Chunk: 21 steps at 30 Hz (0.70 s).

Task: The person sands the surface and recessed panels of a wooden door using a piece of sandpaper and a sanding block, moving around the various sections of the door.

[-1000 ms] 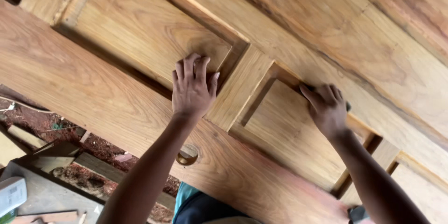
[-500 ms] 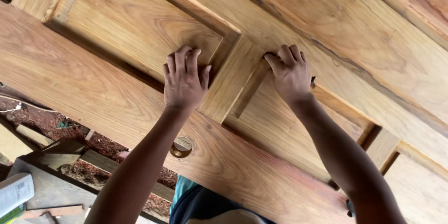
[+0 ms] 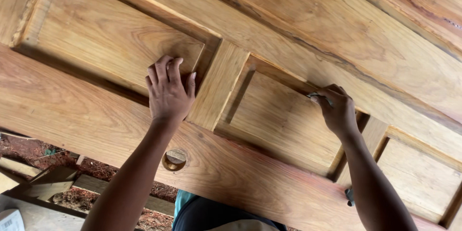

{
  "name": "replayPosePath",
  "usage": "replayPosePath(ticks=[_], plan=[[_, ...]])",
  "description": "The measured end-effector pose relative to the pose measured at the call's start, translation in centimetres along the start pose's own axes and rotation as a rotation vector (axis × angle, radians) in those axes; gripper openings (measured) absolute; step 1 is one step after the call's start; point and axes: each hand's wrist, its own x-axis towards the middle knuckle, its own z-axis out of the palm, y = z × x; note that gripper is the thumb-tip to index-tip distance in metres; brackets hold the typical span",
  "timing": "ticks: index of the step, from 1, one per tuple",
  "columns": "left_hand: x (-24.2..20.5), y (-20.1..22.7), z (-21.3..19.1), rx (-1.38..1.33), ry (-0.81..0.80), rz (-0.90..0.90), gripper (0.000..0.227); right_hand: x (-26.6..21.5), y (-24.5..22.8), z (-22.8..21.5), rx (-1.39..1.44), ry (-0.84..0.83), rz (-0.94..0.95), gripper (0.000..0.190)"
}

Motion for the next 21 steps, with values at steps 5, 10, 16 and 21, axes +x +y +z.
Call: replayPosePath(ticks=[5, 10, 16, 21], plan=[[0.0, -0.1, 0.1, 0.009, -0.009, 0.001, 0.04, 0.6, 0.5, -0.5, -0.178, -0.087, 0.038, 0.007], [0.1, 0.0, 0.2, 0.036, -0.024, 0.0, 0.038, -0.3, 0.1, 0.3, -0.273, -0.068, 0.019, 0.007], [0.0, 0.3, 0.0, 0.047, -0.021, 0.002, 0.038, 5.3, -8.3, 8.2, -0.183, 0.062, -0.182, 0.015], [0.5, 0.1, 0.0, 0.009, -0.008, 0.007, 0.037, 2.8, -3.4, 5.0, -0.269, 0.102, -0.163, 0.013]])
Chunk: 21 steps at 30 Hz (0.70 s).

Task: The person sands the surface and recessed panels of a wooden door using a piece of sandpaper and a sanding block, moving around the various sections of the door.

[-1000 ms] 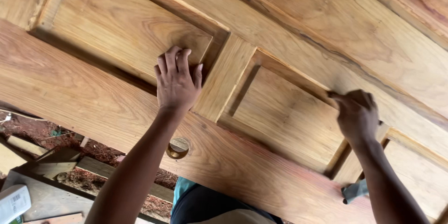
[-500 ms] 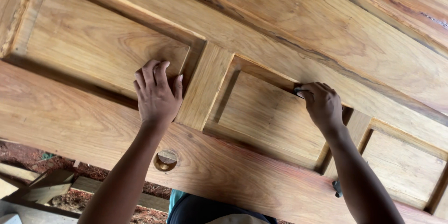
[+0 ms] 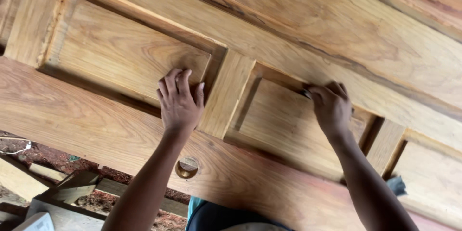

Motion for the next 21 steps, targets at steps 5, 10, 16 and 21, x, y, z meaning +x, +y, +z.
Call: replayPosePath(ticks=[5, 10, 16, 21], plan=[[-0.3, 0.3, -0.3, 0.034, -0.006, -0.013, 0.038, 7.5, -8.5, 3.7, 0.225, 0.036, -0.049, 0.008], [0.3, 0.1, 0.0, -0.03, -0.007, -0.006, 0.037, 1.8, 0.2, 2.4, 0.111, 0.077, -0.115, 0.008], [0.2, -0.1, -0.5, -0.03, 0.01, -0.011, 0.039, 6.7, -4.8, 3.2, 0.143, 0.159, -0.294, 0.01], [-0.2, -0.1, -0.1, 0.0, 0.005, -0.035, 0.038, 1.3, 1.4, 1.8, 0.027, 0.026, -0.104, 0.014]])
